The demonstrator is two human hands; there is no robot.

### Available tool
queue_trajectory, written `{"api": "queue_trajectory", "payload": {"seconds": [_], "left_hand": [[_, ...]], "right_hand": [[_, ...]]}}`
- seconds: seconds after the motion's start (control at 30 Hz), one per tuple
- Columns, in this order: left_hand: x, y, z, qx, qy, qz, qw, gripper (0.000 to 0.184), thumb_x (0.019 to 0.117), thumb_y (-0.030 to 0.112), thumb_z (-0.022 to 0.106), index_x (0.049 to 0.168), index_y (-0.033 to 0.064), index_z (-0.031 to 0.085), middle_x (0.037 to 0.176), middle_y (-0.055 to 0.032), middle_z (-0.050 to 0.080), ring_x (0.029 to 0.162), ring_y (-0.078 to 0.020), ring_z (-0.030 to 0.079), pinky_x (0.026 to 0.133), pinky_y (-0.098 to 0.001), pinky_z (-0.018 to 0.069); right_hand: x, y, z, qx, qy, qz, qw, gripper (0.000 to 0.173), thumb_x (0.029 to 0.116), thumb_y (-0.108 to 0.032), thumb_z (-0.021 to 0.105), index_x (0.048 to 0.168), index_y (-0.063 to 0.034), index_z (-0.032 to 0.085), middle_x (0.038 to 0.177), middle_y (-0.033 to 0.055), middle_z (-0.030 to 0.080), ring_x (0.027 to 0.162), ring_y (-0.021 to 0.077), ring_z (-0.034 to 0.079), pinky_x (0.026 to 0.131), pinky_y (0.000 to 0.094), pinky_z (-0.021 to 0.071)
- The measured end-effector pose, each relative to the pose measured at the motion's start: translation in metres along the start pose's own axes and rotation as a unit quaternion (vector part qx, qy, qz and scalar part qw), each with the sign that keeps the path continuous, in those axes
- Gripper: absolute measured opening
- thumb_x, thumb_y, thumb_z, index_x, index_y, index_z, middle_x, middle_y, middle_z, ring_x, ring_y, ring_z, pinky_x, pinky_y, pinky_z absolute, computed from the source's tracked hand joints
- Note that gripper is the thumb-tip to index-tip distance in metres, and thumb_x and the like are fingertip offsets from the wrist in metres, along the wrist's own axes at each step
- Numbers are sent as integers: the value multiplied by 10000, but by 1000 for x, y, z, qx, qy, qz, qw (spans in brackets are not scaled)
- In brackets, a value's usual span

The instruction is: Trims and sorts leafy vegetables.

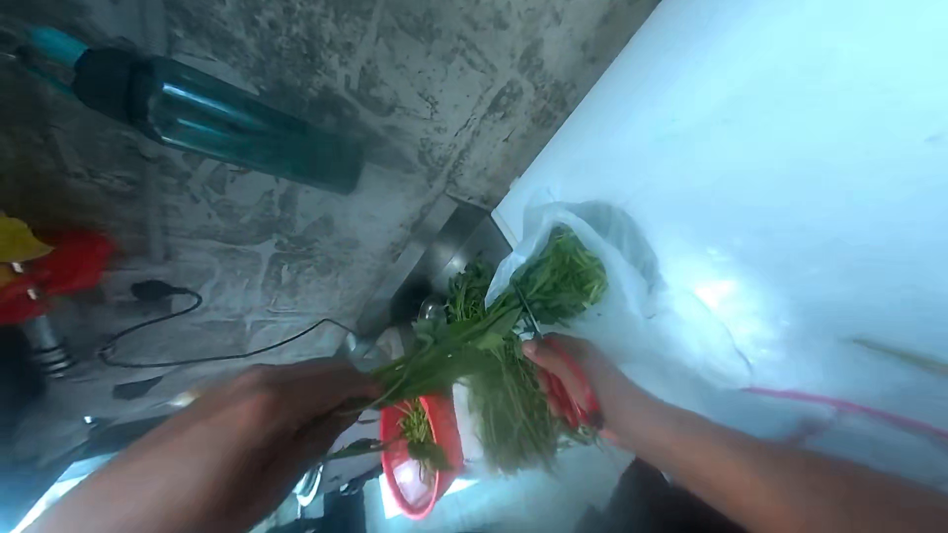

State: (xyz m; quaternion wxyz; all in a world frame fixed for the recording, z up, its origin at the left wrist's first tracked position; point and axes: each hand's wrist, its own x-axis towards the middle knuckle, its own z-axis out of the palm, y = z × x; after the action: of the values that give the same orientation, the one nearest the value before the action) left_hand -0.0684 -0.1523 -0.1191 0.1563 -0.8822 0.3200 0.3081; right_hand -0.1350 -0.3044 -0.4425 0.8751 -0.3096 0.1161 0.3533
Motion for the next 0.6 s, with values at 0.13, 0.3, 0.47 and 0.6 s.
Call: {"api": "queue_trajectory", "payload": {"seconds": [0.13,0.3,0.47,0.6], "left_hand": [[15,-5,-14,17,30,-56,998,243,958,314,567,1106,243,746,948,126,706,758,14,645,647,-241,576],[24,-2,-44,-5,34,-100,994,256,932,245,605,1121,146,745,968,30,722,770,-46,662,665,-285,581],[28,5,-49,-25,59,-103,993,230,928,232,633,1085,109,747,944,13,720,748,-34,646,651,-252,563],[34,0,-36,-76,44,-61,994,204,960,259,632,1086,144,744,931,32,705,738,-12,626,641,-217,548]], "right_hand": [[0,2,-1,43,20,-11,999,281,1030,-358,612,1072,-80,601,657,38,566,490,143,571,461,279,523],[-9,21,-7,96,-51,19,994,422,1051,-466,505,1296,-124,473,870,38,609,744,169,653,664,330,577],[-27,55,-12,-9,-197,56,979,622,969,-568,568,1395,-128,457,1121,65,667,981,180,666,812,385,556],[-17,56,-10,29,-293,-60,954,861,868,-639,689,1452,-108,346,1196,46,612,1024,140,631,844,319,545]]}}
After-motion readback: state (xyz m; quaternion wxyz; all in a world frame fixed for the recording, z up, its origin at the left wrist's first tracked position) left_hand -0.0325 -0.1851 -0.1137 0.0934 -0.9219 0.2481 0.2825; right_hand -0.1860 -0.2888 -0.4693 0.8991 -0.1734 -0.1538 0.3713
